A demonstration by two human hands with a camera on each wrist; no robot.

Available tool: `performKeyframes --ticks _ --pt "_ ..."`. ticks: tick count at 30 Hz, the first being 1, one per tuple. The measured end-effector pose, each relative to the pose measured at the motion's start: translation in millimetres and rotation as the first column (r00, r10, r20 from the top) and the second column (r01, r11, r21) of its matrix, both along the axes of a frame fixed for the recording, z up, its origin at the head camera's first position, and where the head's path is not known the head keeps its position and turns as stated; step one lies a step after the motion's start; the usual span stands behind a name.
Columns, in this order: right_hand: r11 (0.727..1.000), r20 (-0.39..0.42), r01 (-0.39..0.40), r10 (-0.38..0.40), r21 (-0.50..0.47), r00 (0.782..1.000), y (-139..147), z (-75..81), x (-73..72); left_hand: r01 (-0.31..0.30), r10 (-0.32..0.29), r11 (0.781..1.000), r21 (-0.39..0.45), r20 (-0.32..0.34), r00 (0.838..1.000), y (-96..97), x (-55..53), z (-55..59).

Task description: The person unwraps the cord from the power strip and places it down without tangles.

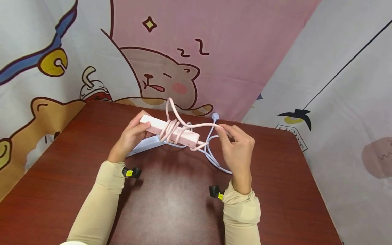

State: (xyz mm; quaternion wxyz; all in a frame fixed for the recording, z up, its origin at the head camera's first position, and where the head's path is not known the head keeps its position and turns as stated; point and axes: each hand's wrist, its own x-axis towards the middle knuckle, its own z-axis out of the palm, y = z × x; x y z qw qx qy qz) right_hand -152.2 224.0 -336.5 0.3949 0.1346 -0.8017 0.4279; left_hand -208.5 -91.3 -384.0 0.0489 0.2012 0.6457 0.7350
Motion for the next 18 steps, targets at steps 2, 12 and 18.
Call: performKeyframes --ticks 2,12,18 --pt "0.999 0.006 0.031 -0.031 -0.008 0.999 2.3 -1.0 -1.1 0.01 -0.01 1.0 0.028 -0.003 1.0 0.6 -0.6 -0.1" --pt "0.981 0.023 0.182 -0.184 0.072 0.983 24.7 -15.5 -11.8 0.031 -0.026 0.992 0.123 -0.043 0.999 -1.8 0.1 1.8" --pt "0.939 0.075 0.261 -0.284 0.223 0.956 43.7 -29.7 -19.3 0.009 0.001 0.985 0.174 -0.055 0.998 -3.7 -0.2 1.7"
